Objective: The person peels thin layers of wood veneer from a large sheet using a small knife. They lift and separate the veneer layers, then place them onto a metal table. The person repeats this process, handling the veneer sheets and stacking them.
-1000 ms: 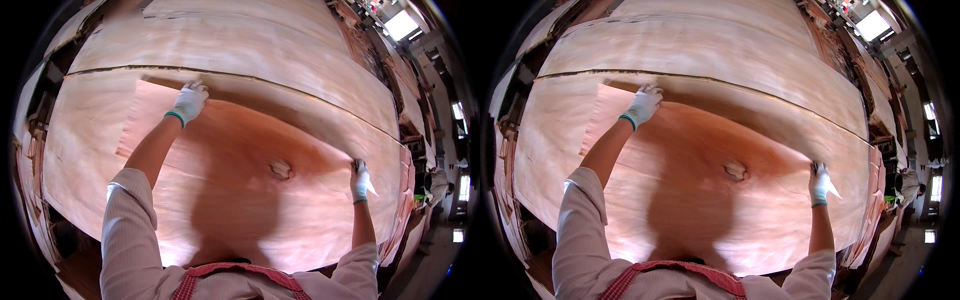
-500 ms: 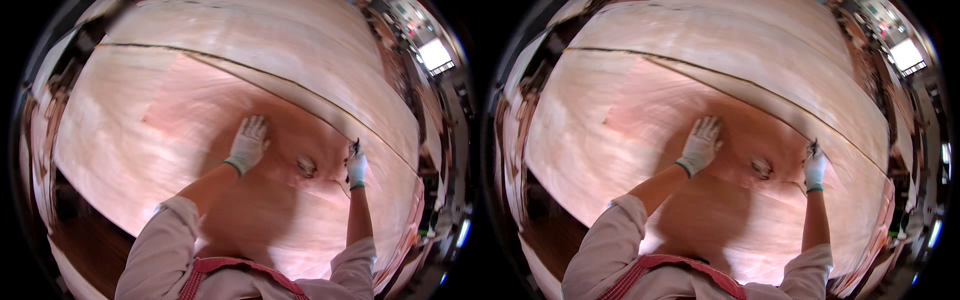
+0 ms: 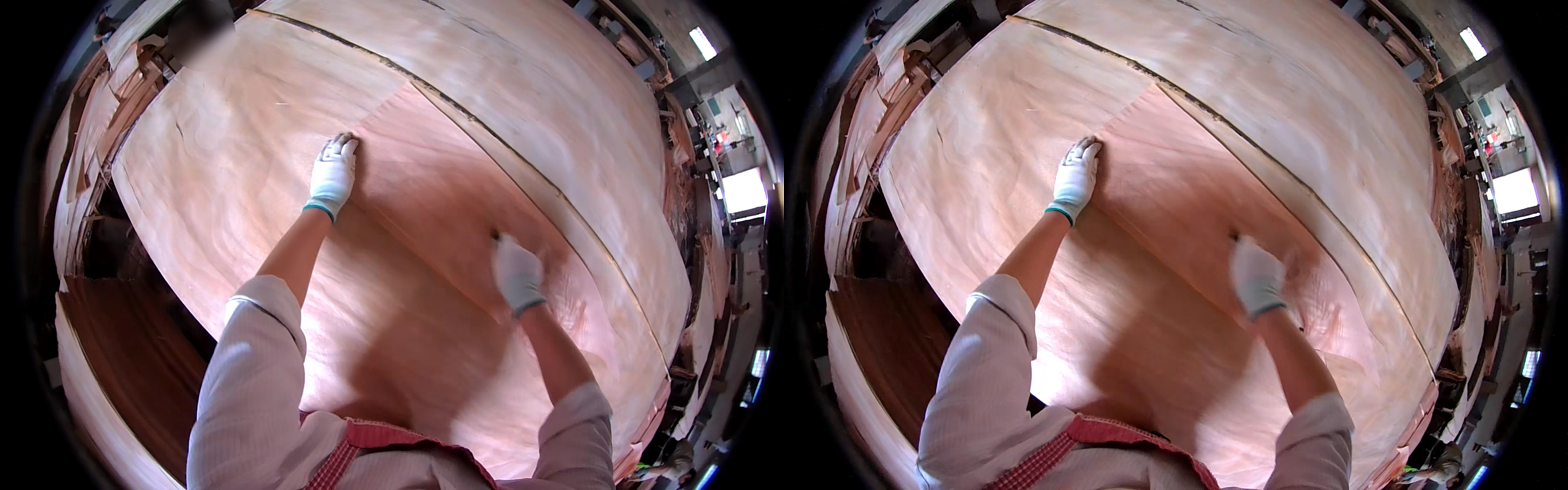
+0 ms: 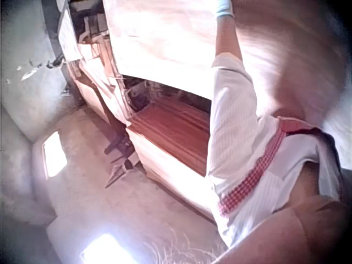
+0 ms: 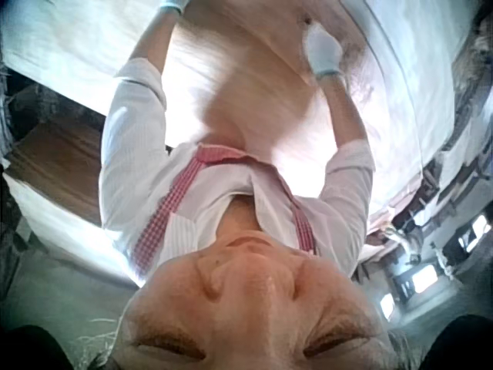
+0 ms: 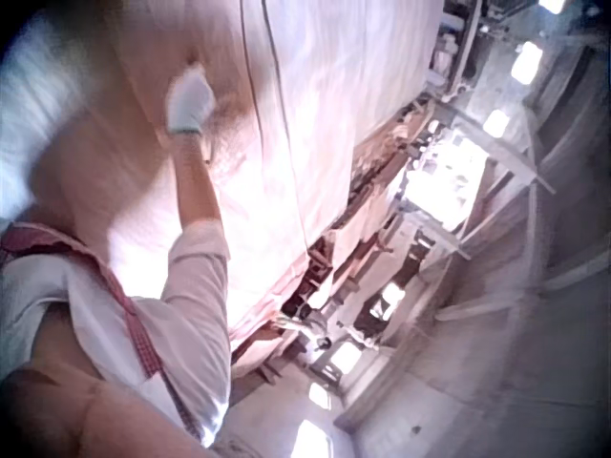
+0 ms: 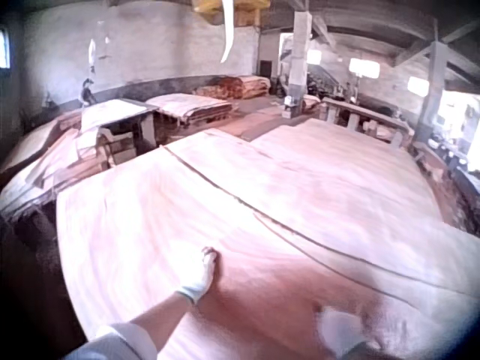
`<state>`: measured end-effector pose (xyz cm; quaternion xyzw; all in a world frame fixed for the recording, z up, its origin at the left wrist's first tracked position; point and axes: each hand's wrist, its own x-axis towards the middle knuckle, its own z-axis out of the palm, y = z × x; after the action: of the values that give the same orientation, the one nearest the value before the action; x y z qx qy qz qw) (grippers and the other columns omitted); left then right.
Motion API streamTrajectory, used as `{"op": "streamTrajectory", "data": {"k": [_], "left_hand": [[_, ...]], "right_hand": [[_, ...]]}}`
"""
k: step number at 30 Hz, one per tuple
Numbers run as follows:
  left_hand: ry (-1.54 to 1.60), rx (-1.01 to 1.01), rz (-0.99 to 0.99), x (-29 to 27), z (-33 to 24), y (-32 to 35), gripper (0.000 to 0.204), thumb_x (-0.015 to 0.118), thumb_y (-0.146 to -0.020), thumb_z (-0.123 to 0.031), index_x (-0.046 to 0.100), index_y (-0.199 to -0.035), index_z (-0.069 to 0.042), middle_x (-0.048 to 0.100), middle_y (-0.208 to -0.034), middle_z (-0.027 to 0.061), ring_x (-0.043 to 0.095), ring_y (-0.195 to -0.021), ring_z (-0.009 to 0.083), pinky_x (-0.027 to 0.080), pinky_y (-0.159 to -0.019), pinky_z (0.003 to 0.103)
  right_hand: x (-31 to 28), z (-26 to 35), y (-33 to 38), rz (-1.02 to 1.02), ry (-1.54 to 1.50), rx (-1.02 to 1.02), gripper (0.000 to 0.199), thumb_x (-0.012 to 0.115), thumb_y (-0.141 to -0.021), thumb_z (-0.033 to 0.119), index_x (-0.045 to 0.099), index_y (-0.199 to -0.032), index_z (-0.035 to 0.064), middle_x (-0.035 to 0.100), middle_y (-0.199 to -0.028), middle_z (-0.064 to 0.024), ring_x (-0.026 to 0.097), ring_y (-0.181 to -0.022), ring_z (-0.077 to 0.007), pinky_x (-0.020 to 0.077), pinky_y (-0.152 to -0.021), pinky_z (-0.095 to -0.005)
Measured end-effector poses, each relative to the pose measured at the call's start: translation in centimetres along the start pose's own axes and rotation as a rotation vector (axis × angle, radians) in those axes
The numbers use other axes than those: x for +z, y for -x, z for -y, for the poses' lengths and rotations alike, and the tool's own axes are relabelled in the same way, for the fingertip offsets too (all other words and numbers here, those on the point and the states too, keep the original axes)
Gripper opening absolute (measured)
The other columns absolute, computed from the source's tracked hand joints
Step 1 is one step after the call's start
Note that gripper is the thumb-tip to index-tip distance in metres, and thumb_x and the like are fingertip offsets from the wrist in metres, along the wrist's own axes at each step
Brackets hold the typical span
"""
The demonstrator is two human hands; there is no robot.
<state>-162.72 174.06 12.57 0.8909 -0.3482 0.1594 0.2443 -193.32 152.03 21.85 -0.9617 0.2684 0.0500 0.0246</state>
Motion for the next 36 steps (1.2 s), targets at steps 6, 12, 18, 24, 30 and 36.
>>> {"op": "streamTrajectory", "data": {"k": [6, 12, 18, 24, 30, 36], "left_hand": [[0.074, -0.107, 0.02, -0.5, -0.8, 0.0, 0.041, 0.05, -0.086, -0.011, 0.049, -0.128, -0.01, 0.05, -0.133, 0.0129, 0.046, -0.123, 0.0303, 0.035, -0.106, 0.039], [0.078, -0.064, 0.039, 0.0, -1.0, -0.9, 0.043, 0.051, -0.086, -0.017, 0.05, -0.129, -0.011, 0.051, -0.133, 0.0121, 0.049, -0.121, 0.0297, 0.039, -0.102, 0.038], [-0.196, -0.031, 0.03, 0.5, -0.8, 0.5, 0.04, 0.045, -0.083, -0.004, 0.055, -0.122, -0.006, 0.051, -0.133, 0.0112, 0.043, -0.127, 0.0266, 0.03, -0.11, 0.039], [0.023, 0.113, 0.27, 1.7, -11.5, 1.1, 0.039, 0.047, -0.089, -0.011, 0.051, -0.127, -0.004, 0.047, -0.138, 0.0124, 0.042, -0.129, 0.0285, 0.029, -0.111, 0.04], [-0.015, 0.227, 0.113, 3.1, -9.4, 2.1, 0.04, 0.044, -0.094, -0.012, 0.047, -0.133, -0.008, 0.046, -0.141, 0.0083, 0.041, -0.13, 0.0268, 0.028, -0.111, 0.04], [0.011, 0.243, 0.163, 2.9, -10.5, 1.7, 0.04, 0.042, -0.096, -0.012, 0.047, -0.135, -0.01, 0.045, -0.141, 0.0092, 0.039, -0.131, 0.0295, 0.028, -0.111, 0.041]], "right_hand": [[4.3, 20.0, -10.5, -0.067, -0.179, -0.213, 0.016, 0.048, -0.088, 0.019, 0.057, -0.089, 0.0057, 0.065, -0.063, -0.0174, 0.066, -0.058, -0.0353, 0.0519, -0.051, -0.0493], [3.1, 24.1, -15.8, 0.092, -0.377, -0.014, 0.022, 0.044, -0.088, 0.019, 0.06, -0.096, 0.0054, 0.068, -0.087, -0.021, 0.066, -0.083, -0.038, 0.0531, -0.071, -0.05], [3.1, 13.6, -3.4, 0.351, -0.18, -0.155, 0.017, 0.052, -0.086, 0.015, 0.054, -0.099, 0.0046, 0.066, -0.073, -0.0178, 0.067, -0.067, -0.0342, 0.0516, -0.055, -0.0464], [3.5, 8.9, -0.7, 0.322, -0.199, -0.186, 0.012, 0.053, -0.085, 0.016, 0.056, -0.091, 0.0057, 0.066, -0.071, -0.013, 0.066, -0.064, -0.0328, 0.0501, -0.053, -0.0447], [-2.1, -4.5, 3.3, 0.548, -0.206, -0.156, 0.016, 0.049, -0.088, 0.022, 0.057, -0.091, 0.008, 0.064, -0.07, -0.0116, 0.065, -0.063, -0.0313, 0.0506, -0.054, -0.0435], [2.7, -25.4, 12.6, 0.209, -0.001, -0.181, 0.013, 0.052, -0.091, 0.026, 0.057, -0.094, 0.0148, 0.064, -0.066, -0.0106, 0.063, -0.053, -0.0286, 0.0489, -0.047, -0.0403]]}}
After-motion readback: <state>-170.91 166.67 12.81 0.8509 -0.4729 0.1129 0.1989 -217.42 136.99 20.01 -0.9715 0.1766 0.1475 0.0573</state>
